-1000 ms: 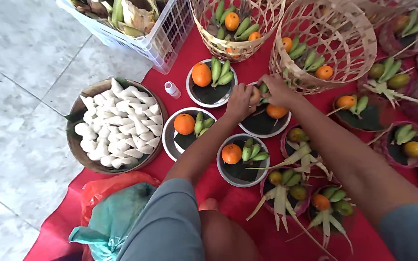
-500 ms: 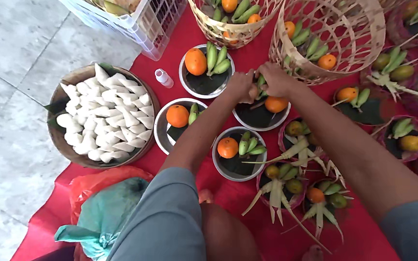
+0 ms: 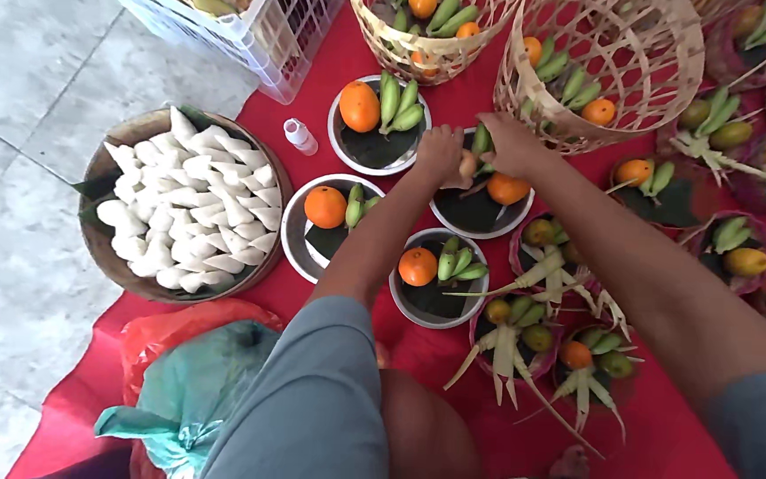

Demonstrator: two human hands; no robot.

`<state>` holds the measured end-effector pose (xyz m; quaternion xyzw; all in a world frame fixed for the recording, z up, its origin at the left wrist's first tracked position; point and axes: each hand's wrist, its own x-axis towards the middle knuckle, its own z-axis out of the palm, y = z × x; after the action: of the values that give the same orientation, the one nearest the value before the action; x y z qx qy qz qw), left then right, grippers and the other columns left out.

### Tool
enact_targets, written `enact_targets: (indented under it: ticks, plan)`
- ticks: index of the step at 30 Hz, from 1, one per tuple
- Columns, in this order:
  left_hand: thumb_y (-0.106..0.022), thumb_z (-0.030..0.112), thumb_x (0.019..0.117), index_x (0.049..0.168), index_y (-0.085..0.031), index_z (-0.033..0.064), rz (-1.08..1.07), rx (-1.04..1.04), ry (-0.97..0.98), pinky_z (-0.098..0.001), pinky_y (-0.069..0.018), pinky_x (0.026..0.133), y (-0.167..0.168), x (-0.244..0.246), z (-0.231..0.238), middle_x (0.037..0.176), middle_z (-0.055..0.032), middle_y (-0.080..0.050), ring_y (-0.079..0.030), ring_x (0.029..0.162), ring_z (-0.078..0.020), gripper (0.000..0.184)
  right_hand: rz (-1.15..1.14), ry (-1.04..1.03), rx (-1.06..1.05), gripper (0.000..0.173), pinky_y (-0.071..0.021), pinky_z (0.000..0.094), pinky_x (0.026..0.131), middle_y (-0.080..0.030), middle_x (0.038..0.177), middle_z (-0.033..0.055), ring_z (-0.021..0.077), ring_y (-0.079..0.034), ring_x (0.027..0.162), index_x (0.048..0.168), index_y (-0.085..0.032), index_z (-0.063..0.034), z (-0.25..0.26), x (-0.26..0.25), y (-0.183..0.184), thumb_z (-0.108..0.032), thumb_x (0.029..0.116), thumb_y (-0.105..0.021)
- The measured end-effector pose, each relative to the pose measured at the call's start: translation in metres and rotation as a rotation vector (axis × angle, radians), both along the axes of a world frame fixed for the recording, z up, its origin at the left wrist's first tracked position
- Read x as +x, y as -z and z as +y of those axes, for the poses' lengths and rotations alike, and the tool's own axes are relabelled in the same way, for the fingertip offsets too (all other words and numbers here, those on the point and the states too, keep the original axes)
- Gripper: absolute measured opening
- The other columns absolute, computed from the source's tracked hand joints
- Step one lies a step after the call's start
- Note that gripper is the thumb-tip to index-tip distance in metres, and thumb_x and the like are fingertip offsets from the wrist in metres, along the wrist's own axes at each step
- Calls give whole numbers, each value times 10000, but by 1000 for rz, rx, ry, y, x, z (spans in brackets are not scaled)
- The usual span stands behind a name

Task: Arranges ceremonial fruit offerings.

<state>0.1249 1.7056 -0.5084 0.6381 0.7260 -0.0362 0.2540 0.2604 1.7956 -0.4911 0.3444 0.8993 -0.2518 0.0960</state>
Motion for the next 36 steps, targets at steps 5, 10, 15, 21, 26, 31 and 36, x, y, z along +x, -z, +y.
enact_targets:
  ticks: [5,10,15,21,26,31,36]
  plan:
    - [-707,638,838,1498,-410,-21,-33,73,-72,-604,-381,1084,7,5,1,1396,-330,-509,-493,1313,-483,978,78,37,37,717,-375,616,1160,-329,1611,284,479,-378,1459,1580,-359,-22,-15,22,0,-18,942,-684]
    - [-746,714,761,1587,-268,-8,-11,27,26,-588,-331,1135,6,-2,-3,1492,-314,-435,-435,1378,-465,1196,-34,-59,148,748,-402,685,1085,-407,1573,264,506,-424,1414,1579,-385,-60,-15,19,-6,-77,921,-740]
    - [-859,529,740,1588,-332,82,-47,-12,87,-622,-349,1107,8,-6,-5,1462,-326,-448,-470,1328,-489,1094,-196,-99,172,1077,-397,803,934,-301,1634,268,636,-381,1353,1640,-276,-179,-21,0,-8,-91,761,-893]
    - [-818,394,833,1370,-513,-61,-259,59,-38,-599,-473,1030,-3,-17,-5,1315,-261,-604,-595,1233,-420,766,-161,-142,124,967,-443,757,932,-506,1463,276,604,-413,1338,1576,-403,-184,-6,0,-15,95,736,-794]
    - [-855,363,794,1430,-462,-78,-211,32,-86,-635,-431,1055,-3,4,-8,1429,-314,-496,-535,1279,-480,867,-222,-165,68,942,-401,794,958,-503,1450,315,626,-378,1359,1576,-405,-172,-6,7,-10,44,754,-812]
    - [-807,367,850,1512,-376,-48,-97,-13,-69,-649,-400,1053,-5,19,-7,1494,-360,-383,-448,1329,-532,892,-176,-175,28,888,-380,734,1063,-397,1556,293,568,-370,1406,1608,-364,-151,-7,15,-13,-19,843,-796]
    - [-805,354,853,1618,-197,30,-126,-7,-108,-648,-403,1053,-1,19,-6,1501,-364,-371,-433,1332,-549,1030,12,67,99,732,-453,710,1004,-427,1542,282,531,-471,1351,1502,-488,-43,-45,54,-39,-119,858,-827]
